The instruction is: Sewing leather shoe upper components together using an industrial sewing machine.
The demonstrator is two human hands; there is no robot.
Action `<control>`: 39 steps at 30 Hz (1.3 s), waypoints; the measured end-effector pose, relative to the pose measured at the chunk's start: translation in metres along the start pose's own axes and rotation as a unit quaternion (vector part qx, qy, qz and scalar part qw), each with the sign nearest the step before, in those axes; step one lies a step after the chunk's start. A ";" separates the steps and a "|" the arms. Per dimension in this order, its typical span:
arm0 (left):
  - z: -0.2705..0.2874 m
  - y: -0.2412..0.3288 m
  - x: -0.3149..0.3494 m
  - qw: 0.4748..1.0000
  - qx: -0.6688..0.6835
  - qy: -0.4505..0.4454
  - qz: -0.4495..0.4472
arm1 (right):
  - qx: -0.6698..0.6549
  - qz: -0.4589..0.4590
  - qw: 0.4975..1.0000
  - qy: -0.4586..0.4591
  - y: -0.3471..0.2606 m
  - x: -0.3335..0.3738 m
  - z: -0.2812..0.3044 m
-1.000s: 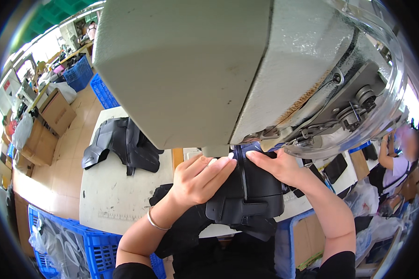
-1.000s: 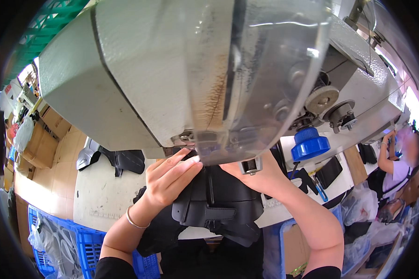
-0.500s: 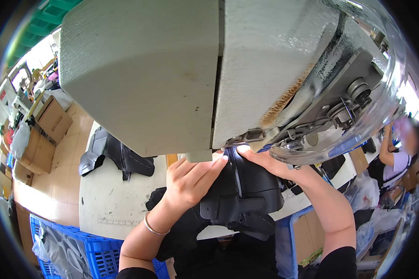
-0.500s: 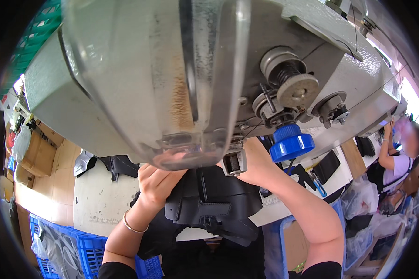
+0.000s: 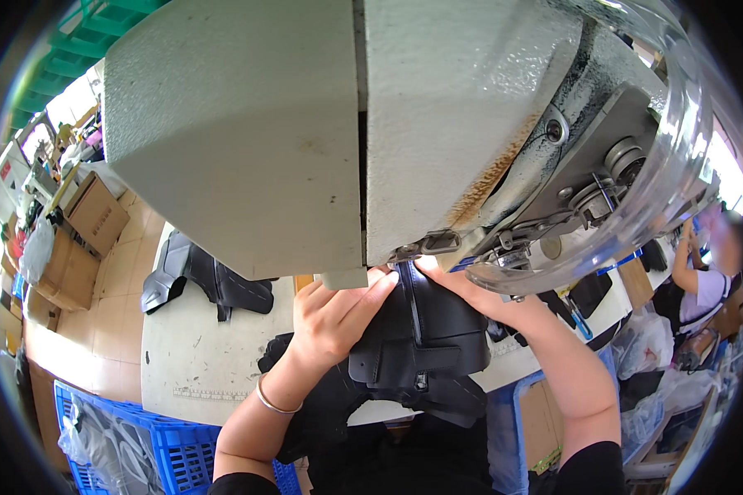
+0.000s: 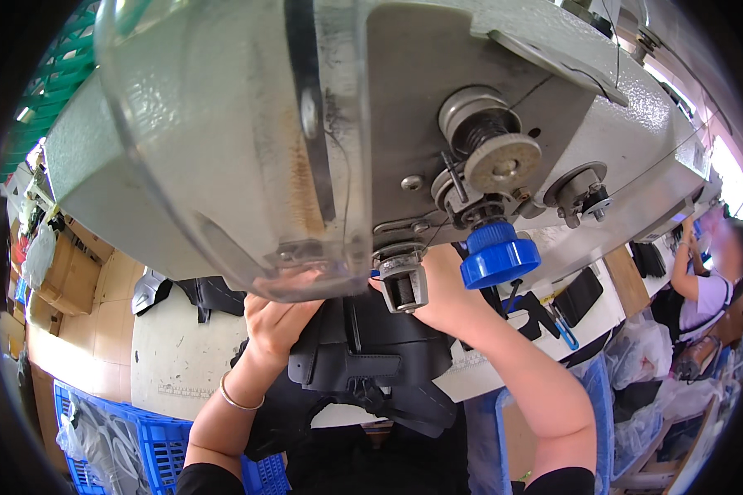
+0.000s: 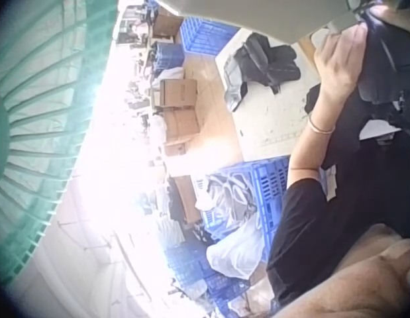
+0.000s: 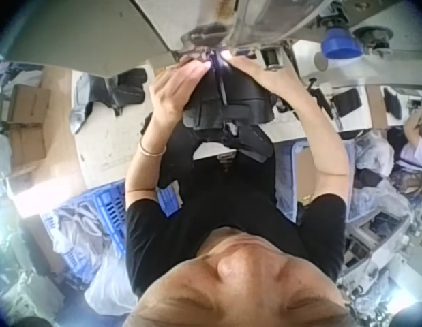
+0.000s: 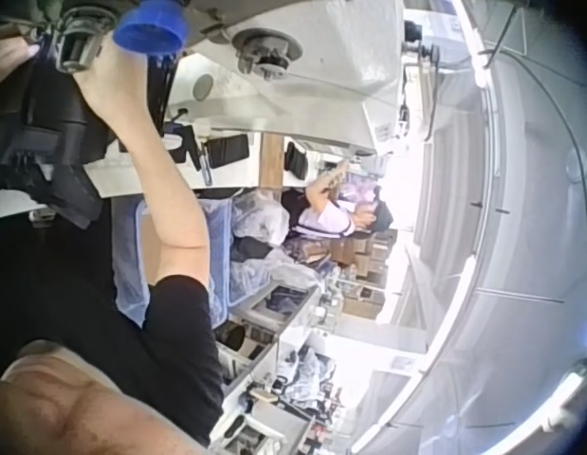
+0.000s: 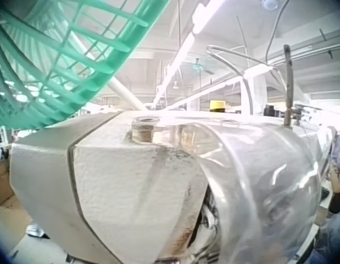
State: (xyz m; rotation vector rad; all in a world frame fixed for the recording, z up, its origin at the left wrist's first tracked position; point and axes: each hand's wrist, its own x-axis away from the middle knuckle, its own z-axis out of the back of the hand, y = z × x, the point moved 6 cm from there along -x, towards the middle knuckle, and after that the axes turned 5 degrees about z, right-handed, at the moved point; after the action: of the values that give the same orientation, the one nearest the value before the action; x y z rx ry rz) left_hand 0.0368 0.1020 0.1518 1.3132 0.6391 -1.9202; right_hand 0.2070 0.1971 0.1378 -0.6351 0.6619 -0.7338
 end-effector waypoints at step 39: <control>-0.042 0.043 0.045 0.506 0.572 0.101 0.638 | 0.061 0.040 0.980 0.183 -0.054 0.093 -0.029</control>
State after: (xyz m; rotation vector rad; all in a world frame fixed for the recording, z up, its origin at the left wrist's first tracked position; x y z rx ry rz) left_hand 0.0841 0.0936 0.0950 1.8066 -1.5327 -0.6210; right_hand 0.2175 0.0868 0.1290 -0.3599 0.9664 -0.8171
